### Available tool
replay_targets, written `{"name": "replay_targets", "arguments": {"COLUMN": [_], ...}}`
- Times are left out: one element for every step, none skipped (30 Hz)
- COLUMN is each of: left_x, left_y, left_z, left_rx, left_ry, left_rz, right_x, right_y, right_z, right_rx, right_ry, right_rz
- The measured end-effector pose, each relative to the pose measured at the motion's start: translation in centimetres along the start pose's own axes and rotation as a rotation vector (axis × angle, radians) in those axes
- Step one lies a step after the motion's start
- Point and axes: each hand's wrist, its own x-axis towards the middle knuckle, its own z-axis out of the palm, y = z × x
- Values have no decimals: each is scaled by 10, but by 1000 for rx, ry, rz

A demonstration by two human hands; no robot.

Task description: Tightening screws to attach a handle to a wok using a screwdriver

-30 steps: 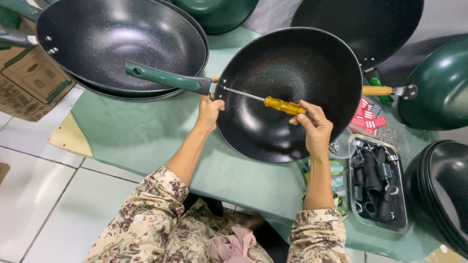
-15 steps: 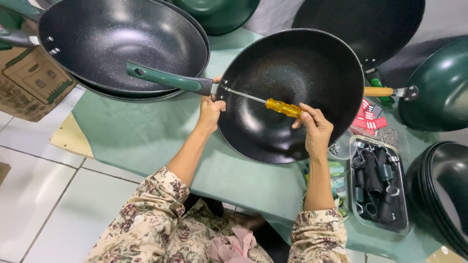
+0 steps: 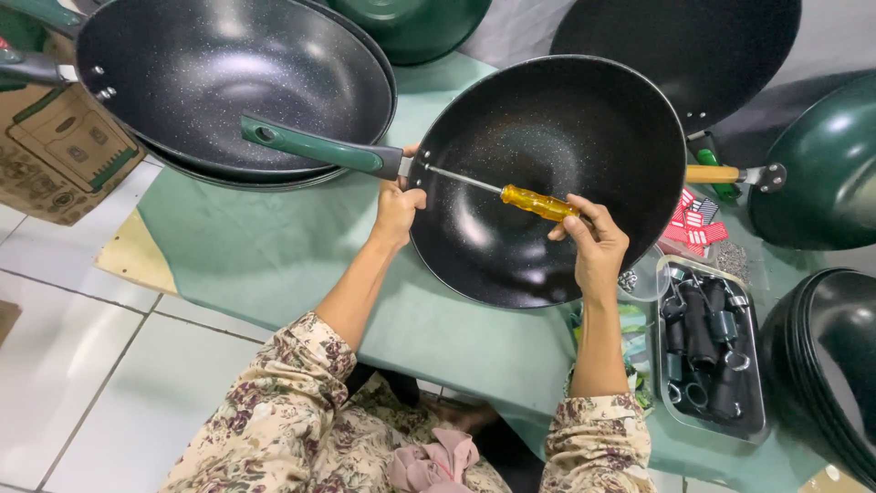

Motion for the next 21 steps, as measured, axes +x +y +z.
{"name": "replay_targets", "arguments": {"left_x": [0,-1,-1,-1,0,1,4,6,7,4,0,-3,-3,-2,-2,2,7,11,11,11,12], "left_y": [1,3,4,1,-2,-5,-4,-4,-3,4,11,17,13,9,5,0,-5,-10,-9,-8,-6], "left_z": [1,2,4,2,0,-2,-3,-3,-4,-1,2,5,4,3,1,-1,-4,-6,-6,-6,-7], "left_rx": [0,-16,-32,-31,-33,-35,-36,-39,-43,-43,-51,-58,-58,-57,-57,-58,-48,-38,-39,-35,-32], "left_ry": [0,2,4,4,-5,-14,-14,-22,-30,-31,-31,-32,-33,-34,-34,-36,-39,-41,-43,-43,-43], "left_rz": [1,9,16,16,9,1,1,-9,-20,-19,4,24,24,17,10,8,-13,-33,-34,-34,-33], "right_x": [0,0,0,-1,-1,-1,-1,-1,-1,-1,-2,-3,-3,-3,-3,-4,-5,-5,-7,-8,-9], "right_y": [1,2,2,5,8,11,8,4,1,4,7,9,10,10,10,15,20,24,28,32,35], "right_z": [1,1,2,2,2,2,5,8,10,11,12,13,15,17,19,19,18,18,19,21,22], "right_rx": [0,-9,-18,-18,2,22,22,31,40,40,44,48,47,63,79,77,93,109,107,129,151], "right_ry": [-1,4,9,9,12,14,14,17,20,21,25,29,31,54,78,79,98,115,117,137,157], "right_rz": [-1,16,33,33,37,40,40,64,88,86,104,122,122,136,149,150,152,155,155,151,147]}}
